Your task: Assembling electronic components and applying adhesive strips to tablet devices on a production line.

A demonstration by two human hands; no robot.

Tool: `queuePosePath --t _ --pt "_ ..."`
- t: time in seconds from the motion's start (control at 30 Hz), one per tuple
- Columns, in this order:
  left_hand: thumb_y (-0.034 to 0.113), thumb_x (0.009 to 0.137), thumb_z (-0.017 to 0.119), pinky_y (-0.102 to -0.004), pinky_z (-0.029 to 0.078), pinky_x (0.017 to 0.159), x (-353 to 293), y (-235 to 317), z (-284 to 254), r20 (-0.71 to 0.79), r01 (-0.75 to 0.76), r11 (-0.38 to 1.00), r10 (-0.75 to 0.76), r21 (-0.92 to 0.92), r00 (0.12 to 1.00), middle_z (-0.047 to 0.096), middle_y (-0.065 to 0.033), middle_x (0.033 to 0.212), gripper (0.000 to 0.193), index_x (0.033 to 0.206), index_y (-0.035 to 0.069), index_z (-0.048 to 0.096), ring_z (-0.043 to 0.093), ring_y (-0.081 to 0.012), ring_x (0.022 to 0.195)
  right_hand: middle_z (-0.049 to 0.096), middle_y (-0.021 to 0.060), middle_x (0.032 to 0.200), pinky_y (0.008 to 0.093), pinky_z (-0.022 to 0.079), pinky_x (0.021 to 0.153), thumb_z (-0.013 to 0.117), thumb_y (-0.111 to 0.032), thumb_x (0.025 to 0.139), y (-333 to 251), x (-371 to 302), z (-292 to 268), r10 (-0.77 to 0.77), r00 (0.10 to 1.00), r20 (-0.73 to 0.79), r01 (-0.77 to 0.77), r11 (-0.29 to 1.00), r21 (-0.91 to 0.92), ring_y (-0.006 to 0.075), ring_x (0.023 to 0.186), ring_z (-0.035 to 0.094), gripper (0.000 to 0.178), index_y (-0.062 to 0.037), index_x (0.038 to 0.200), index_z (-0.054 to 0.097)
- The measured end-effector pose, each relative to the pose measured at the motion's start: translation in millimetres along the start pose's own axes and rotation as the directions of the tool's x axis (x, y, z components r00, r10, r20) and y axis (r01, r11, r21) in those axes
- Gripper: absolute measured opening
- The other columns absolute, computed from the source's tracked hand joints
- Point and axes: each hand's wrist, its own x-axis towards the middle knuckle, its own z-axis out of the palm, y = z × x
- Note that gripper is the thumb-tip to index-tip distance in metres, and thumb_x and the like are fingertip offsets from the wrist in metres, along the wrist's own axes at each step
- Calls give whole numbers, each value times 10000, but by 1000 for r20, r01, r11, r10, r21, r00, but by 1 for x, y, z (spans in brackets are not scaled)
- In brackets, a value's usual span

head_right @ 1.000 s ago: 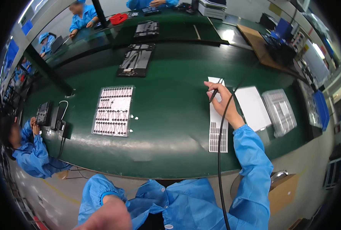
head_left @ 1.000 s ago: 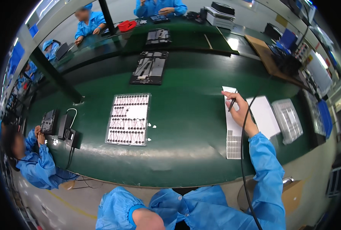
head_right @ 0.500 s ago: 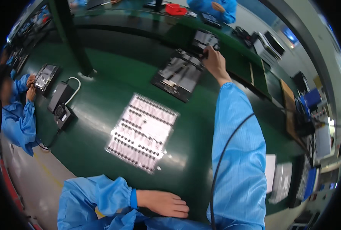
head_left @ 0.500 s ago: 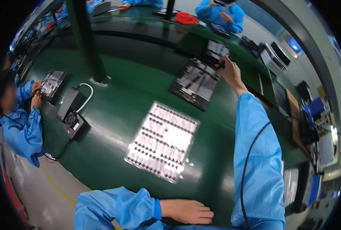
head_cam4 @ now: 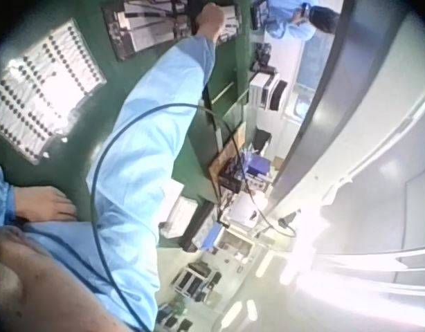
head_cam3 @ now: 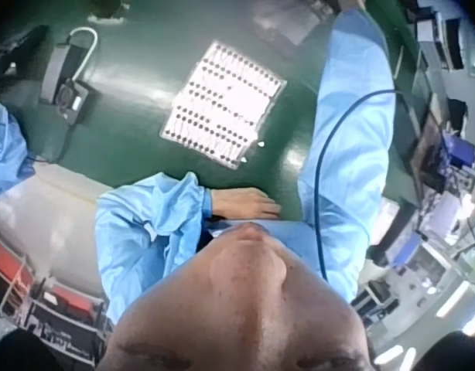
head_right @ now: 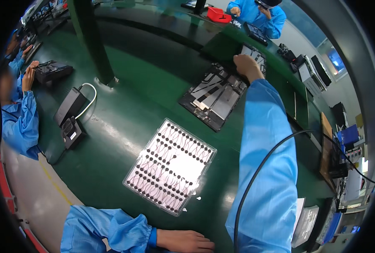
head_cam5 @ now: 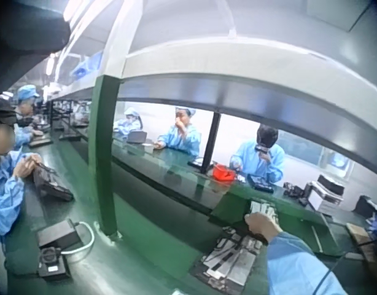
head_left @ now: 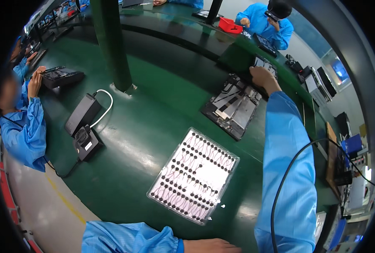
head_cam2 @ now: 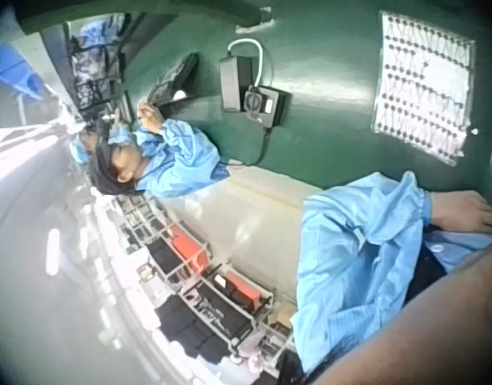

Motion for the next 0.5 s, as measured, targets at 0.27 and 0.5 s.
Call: queuePosePath --t 0.27,0.5 --pt "152 952 512 -401 521 859 -11 -18 21 128 34 997 -42 64 991 520 -145 1132 295 1197 -6 554 610 -294 997 718 230 954 501 562 804 627 -72 800 26 -76 -36 37 998 -57 -34 998 49 386 898 710 419 -44 1218 614" --pt "143 959 550 -405 527 816 -7 -16 20 121 65 997 -69 37 990 526 -104 1066 234 1164 32 567 628 -269 926 707 141 906 463 569 785 727 -139 799 13 -189 34 62 972 -227 -53 997 49 343 888 704 629 -86 1392 525"
